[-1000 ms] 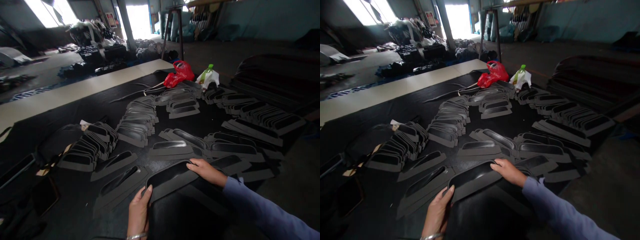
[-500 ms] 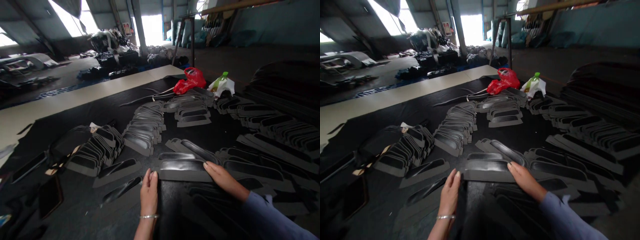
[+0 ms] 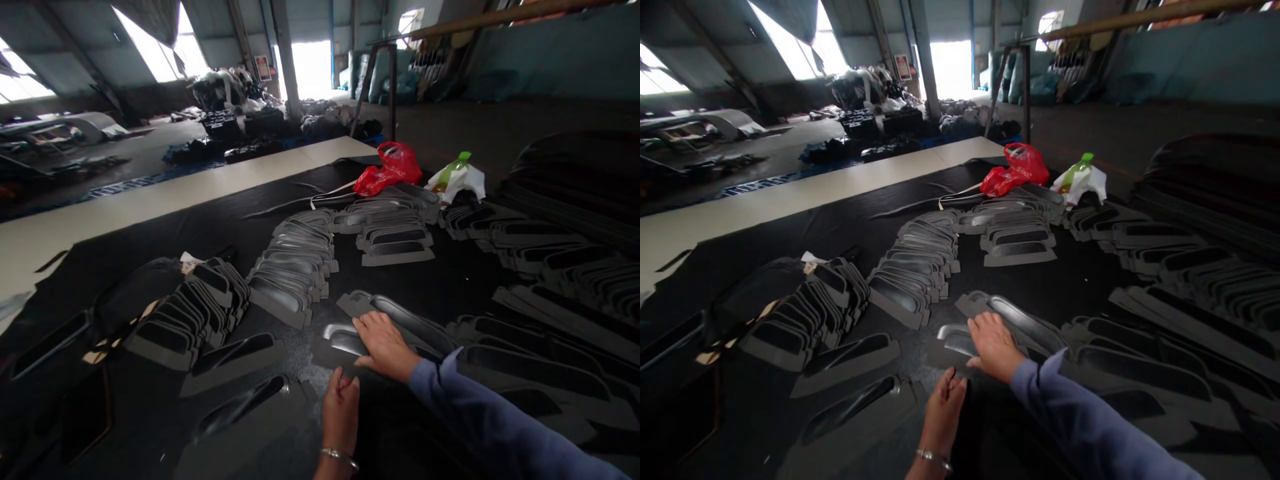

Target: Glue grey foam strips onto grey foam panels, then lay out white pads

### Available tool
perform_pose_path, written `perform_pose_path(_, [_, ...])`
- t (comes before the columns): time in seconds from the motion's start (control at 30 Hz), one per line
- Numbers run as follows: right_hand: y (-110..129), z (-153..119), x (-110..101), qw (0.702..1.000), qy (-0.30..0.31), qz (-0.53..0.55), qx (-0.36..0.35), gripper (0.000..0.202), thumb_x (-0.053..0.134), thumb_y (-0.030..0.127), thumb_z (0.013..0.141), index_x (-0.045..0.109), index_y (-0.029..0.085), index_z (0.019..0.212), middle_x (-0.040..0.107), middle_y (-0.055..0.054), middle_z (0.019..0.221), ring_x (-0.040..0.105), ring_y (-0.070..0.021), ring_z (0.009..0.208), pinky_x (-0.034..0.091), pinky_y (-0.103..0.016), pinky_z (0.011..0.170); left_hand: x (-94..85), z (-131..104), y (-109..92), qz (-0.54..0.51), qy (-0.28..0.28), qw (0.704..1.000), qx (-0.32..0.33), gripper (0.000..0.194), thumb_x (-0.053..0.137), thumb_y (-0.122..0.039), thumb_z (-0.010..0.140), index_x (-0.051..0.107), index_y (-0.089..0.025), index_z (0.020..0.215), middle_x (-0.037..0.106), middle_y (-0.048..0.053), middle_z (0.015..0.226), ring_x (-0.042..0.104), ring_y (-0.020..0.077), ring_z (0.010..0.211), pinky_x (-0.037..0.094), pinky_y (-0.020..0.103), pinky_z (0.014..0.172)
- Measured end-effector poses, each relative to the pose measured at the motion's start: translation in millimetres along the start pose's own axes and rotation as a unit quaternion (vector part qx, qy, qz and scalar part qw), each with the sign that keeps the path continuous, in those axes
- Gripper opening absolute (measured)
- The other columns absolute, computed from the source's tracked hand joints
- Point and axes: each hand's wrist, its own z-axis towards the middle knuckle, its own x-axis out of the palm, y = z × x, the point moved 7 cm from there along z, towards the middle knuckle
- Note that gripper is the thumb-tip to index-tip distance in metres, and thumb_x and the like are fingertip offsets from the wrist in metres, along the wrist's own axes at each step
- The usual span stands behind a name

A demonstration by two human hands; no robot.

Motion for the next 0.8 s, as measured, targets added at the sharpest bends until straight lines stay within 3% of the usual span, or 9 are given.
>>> perform_pose_path(0.17, [-7.4, 3.5, -0.9, 0.997, 0.025, 0.002, 0.068, 0.048, 0.075, 0.049, 0.058, 0.060, 0.015, 0.087, 0.057, -0.012, 0.096, 0.049, -0.0303, 0.095, 0.038, -0.039, 0.080, 4.4, 6.3, 3.6, -0.006, 0.043, 0.999, -0.005, 0.085, 0.075, -0.041, 0.054, 0.046, 0.001, 0.123, 0.063, 0.014, 0.093, 0.061, 0.0184, 0.082, 0.046, 0.025, 0.075])
perform_pose_path(0.33, [-8.3, -7.1, -12.8, 0.993, 0.038, 0.033, 0.111, 0.025, 0.064, 0.029, 0.075, 0.055, 0.016, 0.095, 0.062, -0.008, 0.091, 0.056, -0.0258, 0.090, 0.040, -0.036, 0.079, 20.7, 2.8, 1.6, -0.052, 0.066, 0.996, -0.003, 0.091, 0.075, -0.043, 0.055, 0.039, -0.006, 0.130, 0.059, 0.014, 0.102, 0.060, 0.0187, 0.090, 0.046, 0.026, 0.082])
perform_pose_path(0.43, [-22.7, -13.1, -28.8, 0.990, 0.039, 0.044, 0.128, 0.021, 0.059, 0.023, 0.078, 0.053, 0.017, 0.097, 0.065, -0.009, 0.090, 0.060, -0.0241, 0.087, 0.042, -0.034, 0.076, 40.3, -0.8, -2.8, -0.078, 0.094, 0.993, 0.006, 0.089, 0.073, -0.042, 0.060, 0.035, -0.013, 0.134, 0.057, 0.014, 0.111, 0.059, 0.0183, 0.097, 0.044, 0.026, 0.086])
perform_pose_path(0.57, [-72.2, -18.3, -38.9, 0.986, 0.018, 0.004, 0.163, 0.025, 0.056, 0.029, 0.080, 0.054, 0.015, 0.100, 0.064, -0.012, 0.091, 0.060, -0.0274, 0.089, 0.042, -0.037, 0.076, 72.2, -3.8, -5.4, -0.059, 0.152, 0.987, 0.012, 0.084, 0.072, -0.039, 0.062, 0.036, -0.013, 0.134, 0.046, 0.017, 0.130, 0.049, 0.0219, 0.116, 0.038, 0.026, 0.095])
perform_pose_path(0.7, [-122.5, -22.5, -20.7, 0.981, 0.005, 0.034, 0.192, 0.050, 0.056, 0.046, 0.076, 0.053, 0.015, 0.115, 0.059, -0.014, 0.111, 0.054, -0.0298, 0.104, 0.042, -0.040, 0.082, 95.6, -3.3, -5.7, -0.059, 0.158, 0.986, 0.004, 0.086, 0.071, -0.036, 0.061, 0.034, -0.012, 0.135, 0.039, 0.016, 0.138, 0.042, 0.0242, 0.124, 0.035, 0.027, 0.098])
perform_pose_path(0.8, [-145.7, -25.4, -2.3, 0.969, 0.025, 0.076, 0.232, 0.074, 0.056, 0.057, 0.069, 0.047, 0.014, 0.127, 0.053, -0.016, 0.123, 0.049, -0.0323, 0.113, 0.041, -0.042, 0.089, 109.9, -2.4, -7.6, -0.092, 0.165, 0.982, -0.020, 0.092, 0.072, -0.030, 0.060, 0.027, -0.008, 0.137, 0.035, 0.020, 0.141, 0.038, 0.0245, 0.127, 0.033, 0.027, 0.100])
